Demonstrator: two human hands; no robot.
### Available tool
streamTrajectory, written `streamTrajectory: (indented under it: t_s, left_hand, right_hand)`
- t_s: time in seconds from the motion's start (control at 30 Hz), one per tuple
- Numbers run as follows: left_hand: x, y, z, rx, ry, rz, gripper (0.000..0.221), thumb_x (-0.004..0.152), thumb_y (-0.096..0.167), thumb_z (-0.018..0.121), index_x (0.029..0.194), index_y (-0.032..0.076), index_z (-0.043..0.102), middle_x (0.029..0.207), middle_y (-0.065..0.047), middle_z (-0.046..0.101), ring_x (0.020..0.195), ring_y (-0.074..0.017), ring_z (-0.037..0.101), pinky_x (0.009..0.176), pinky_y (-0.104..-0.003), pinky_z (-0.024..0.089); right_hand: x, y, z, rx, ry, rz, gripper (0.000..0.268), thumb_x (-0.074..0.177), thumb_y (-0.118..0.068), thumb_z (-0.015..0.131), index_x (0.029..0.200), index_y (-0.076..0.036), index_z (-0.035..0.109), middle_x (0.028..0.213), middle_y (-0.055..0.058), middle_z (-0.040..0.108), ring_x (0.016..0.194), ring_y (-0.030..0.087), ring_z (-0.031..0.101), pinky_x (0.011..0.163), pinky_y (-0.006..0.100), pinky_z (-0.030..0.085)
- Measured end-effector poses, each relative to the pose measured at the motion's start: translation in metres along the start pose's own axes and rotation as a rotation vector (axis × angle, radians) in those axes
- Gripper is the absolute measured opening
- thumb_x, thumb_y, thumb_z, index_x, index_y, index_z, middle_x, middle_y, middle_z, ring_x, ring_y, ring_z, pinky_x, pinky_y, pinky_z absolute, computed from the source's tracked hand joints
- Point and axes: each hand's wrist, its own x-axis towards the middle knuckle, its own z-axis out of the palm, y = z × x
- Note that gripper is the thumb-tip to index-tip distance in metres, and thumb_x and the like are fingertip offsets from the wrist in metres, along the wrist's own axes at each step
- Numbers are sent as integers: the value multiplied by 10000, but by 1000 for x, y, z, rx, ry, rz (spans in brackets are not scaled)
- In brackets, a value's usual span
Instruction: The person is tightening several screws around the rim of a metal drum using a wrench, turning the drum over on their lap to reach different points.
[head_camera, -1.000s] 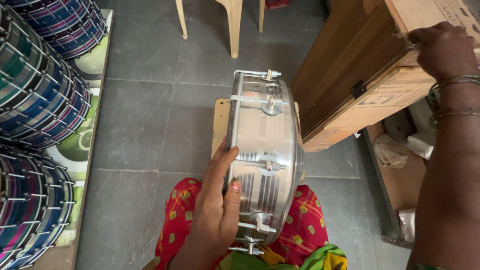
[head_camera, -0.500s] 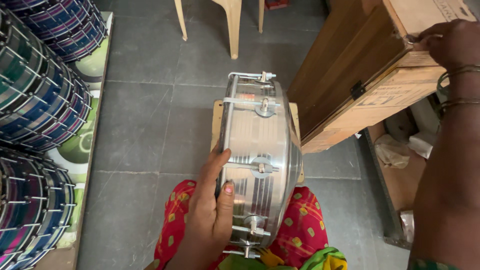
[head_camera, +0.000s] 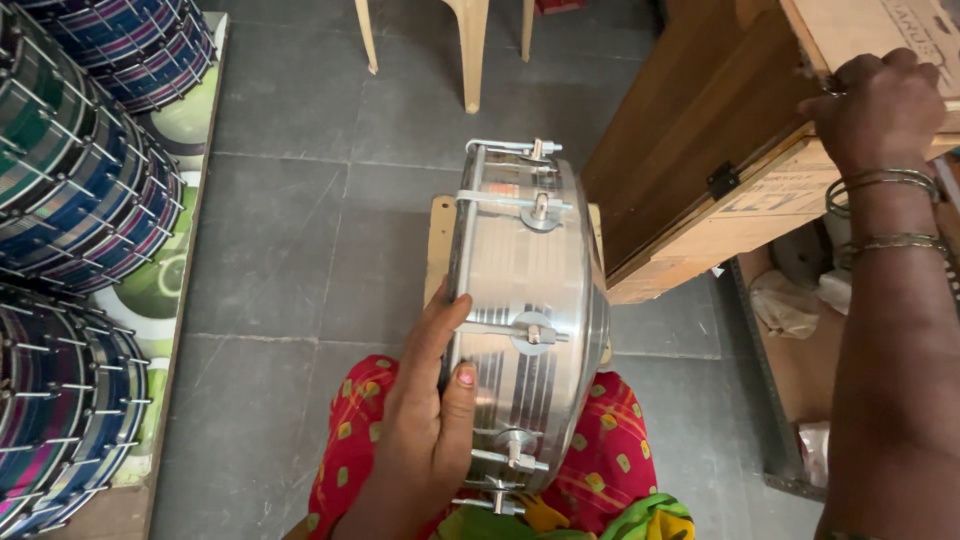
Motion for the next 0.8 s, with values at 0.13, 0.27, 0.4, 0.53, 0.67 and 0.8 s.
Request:
streamTrajectory:
  t_s: [0.13, 0.27, 0.4, 0.53, 0.67, 0.8]
  left_hand:
    - [-2, 0, 0, -8, -9, -3, 478, 1055, 106, 414, 1509, -44, 411, 1631, -298, 380, 1545, -425, 367, 1239, -507, 303]
    - [-3, -1, 0, -3, -5, -6, 477, 1052, 100, 422, 1505, -46, 412, 1610, -303, 403, 1526, -425, 396, 1224, -510, 329]
    - [-3, -3, 1, 8, -4, -21, 481, 1041, 100, 432, 1500, -44, 415, 1582, -311, 422, 1494, -426, 433, 1199, -505, 358]
    - [-5, -2, 2, 23, 6, 8, 472, 1049, 97, 422, 1499, -46, 417, 1584, -322, 420, 1491, -439, 439, 1196, -505, 365]
    - [-3, 1, 3, 36, 31, 34, 460, 1057, 101, 431, 1494, -42, 426, 1571, -316, 442, 1481, -433, 462, 1193, -494, 385]
    - [-2, 9, 0, 38, 24, -10, 459, 1052, 94, 432, 1492, -36, 435, 1565, -300, 451, 1469, -419, 464, 1171, -485, 391]
  right_hand:
    - [6, 12, -5, 52, -63, -43, 162, 953, -189, 715, 1071, -183, 826, 936, 136, 720, 843, 329, 704, 695, 409, 597]
    - [4, 23, -17, 158, -110, -130, 303, 980, -7, 679, 1183, -184, 818, 952, 134, 741, 776, 292, 724, 761, 374, 616]
    - [-15, 22, -25, 125, -20, -129, 421, 884, 26, 710, 1221, -209, 802, 1082, 80, 759, 937, 263, 725, 826, 343, 619]
    - [-36, 23, -21, 77, 7, -78, 470, 920, 38, 669, 1286, -246, 745, 1193, 78, 730, 1020, 208, 698, 904, 314, 606]
    - [-48, 21, -15, 7, 85, -27, 250, 1019, -18, 699, 1146, -226, 756, 1080, 85, 693, 984, 224, 658, 833, 333, 569]
    - [-53, 20, -12, -203, 117, -15, 219, 878, -5, 656, 999, -175, 721, 1014, 47, 659, 978, 208, 642, 839, 335, 532]
